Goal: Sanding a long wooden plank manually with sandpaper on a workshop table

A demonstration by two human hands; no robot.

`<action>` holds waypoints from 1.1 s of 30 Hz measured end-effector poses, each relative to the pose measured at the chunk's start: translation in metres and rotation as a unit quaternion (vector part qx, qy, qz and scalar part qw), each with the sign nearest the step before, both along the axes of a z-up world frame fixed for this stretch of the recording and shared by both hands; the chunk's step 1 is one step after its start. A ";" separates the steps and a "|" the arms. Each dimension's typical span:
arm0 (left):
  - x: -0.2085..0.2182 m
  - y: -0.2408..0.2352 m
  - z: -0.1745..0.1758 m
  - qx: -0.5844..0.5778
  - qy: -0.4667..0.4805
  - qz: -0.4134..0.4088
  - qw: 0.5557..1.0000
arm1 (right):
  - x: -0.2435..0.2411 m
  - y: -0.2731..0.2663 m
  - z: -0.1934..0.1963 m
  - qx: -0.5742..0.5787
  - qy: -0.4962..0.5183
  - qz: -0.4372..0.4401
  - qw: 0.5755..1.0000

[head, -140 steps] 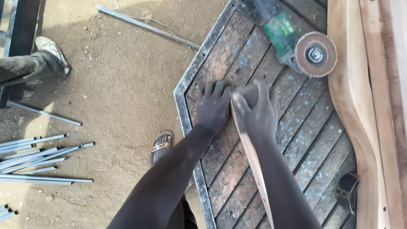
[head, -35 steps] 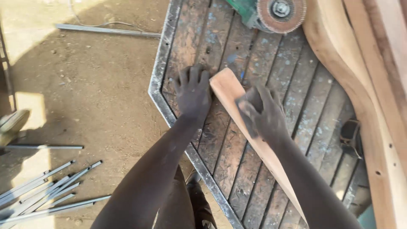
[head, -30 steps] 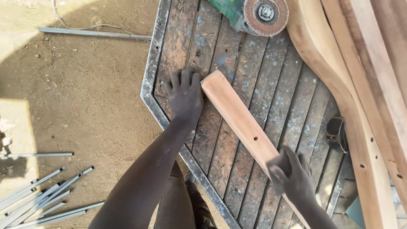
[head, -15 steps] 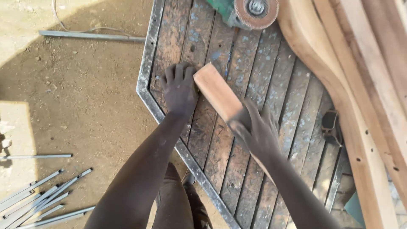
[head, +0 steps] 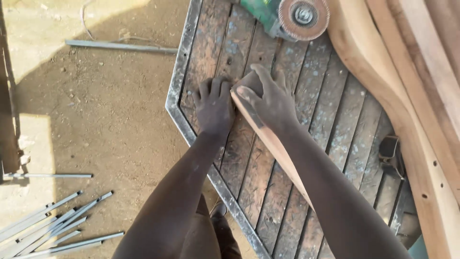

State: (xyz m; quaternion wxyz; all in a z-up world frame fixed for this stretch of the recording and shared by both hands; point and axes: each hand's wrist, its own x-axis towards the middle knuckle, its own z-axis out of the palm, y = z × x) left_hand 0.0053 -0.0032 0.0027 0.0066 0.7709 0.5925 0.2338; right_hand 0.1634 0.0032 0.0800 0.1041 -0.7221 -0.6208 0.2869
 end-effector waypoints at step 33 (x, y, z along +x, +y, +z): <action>0.045 0.023 -0.008 -0.119 -0.355 0.193 0.907 | 0.104 -0.203 -0.016 0.107 -0.155 -0.024 0.982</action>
